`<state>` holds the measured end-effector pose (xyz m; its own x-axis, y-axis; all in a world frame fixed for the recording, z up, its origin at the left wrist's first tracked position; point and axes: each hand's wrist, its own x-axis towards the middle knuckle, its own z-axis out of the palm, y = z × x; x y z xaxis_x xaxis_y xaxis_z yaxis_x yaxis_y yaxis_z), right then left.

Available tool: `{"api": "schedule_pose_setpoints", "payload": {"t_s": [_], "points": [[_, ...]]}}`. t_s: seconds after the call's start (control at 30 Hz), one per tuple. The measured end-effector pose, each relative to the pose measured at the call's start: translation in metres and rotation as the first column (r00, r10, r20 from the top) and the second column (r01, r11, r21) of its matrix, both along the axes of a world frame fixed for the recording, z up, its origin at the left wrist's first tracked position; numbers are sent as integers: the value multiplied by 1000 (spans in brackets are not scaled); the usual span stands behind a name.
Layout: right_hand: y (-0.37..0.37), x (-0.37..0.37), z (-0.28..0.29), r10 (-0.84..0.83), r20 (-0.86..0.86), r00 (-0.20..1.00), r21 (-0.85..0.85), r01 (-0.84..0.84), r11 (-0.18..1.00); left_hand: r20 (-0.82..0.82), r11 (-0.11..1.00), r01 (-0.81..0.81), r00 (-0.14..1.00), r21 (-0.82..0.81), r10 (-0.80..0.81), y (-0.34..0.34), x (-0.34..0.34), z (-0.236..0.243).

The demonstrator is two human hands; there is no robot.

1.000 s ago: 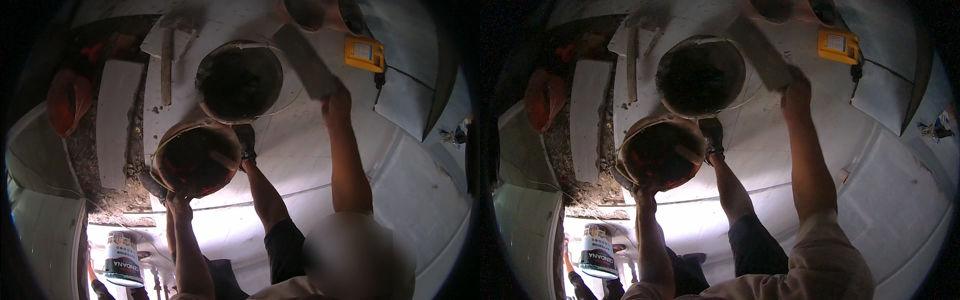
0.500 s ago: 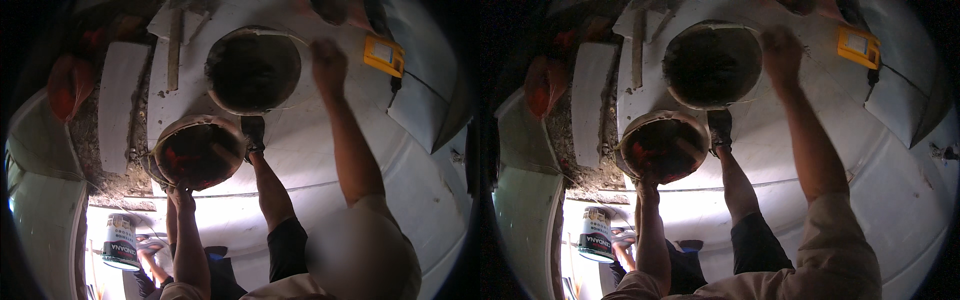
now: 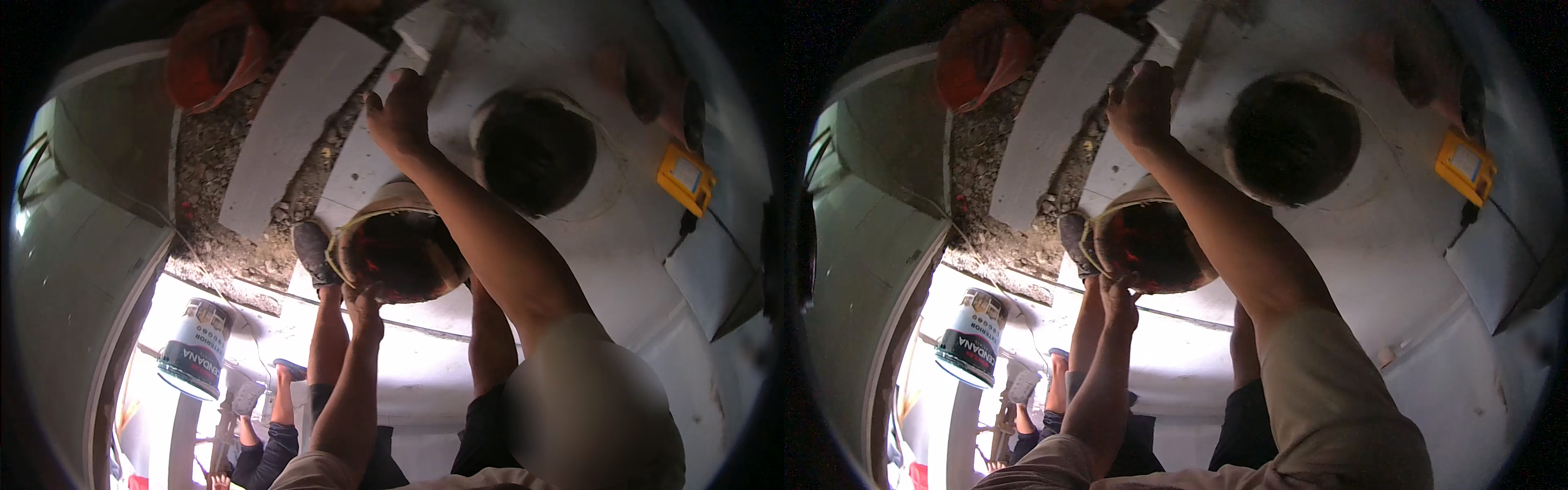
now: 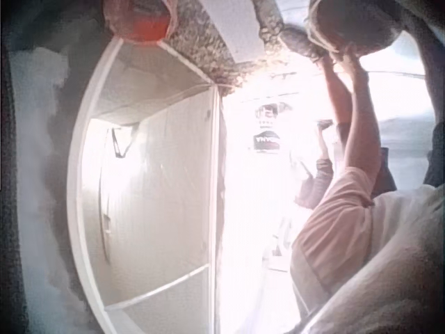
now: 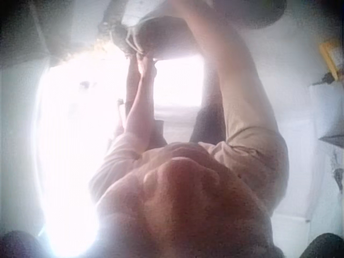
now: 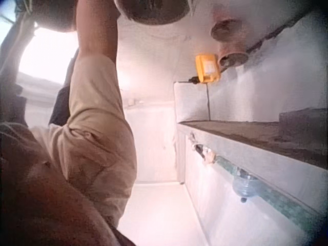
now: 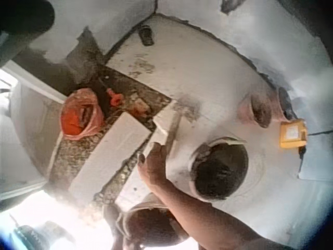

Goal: The person scoops plaster from a bucket using a trowel and applies it to the wall around a door frame. The person repeatedly scoops and smooths the plaster on the wall surface.

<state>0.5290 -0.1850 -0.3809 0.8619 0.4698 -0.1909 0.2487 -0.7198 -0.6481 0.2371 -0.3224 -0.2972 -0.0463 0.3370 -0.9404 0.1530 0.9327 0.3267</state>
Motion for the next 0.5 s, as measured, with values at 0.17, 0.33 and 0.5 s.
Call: {"api": "schedule_pose_setpoints", "payload": {"t_s": [0.17,0.33,0.5], "points": [[9,-6,26,165,-274,947,193,-114,975,124,996,24,992,90,-35,-10,-34,-19],[-75,-27,104,198,-195,961,126,-176,976,38,983,179,983,34,-181,13,-15,3],[-177,-92,126,224,-386,895,-362,-371,855,61,976,219,974,-17,-217,21,-12,10]]}}
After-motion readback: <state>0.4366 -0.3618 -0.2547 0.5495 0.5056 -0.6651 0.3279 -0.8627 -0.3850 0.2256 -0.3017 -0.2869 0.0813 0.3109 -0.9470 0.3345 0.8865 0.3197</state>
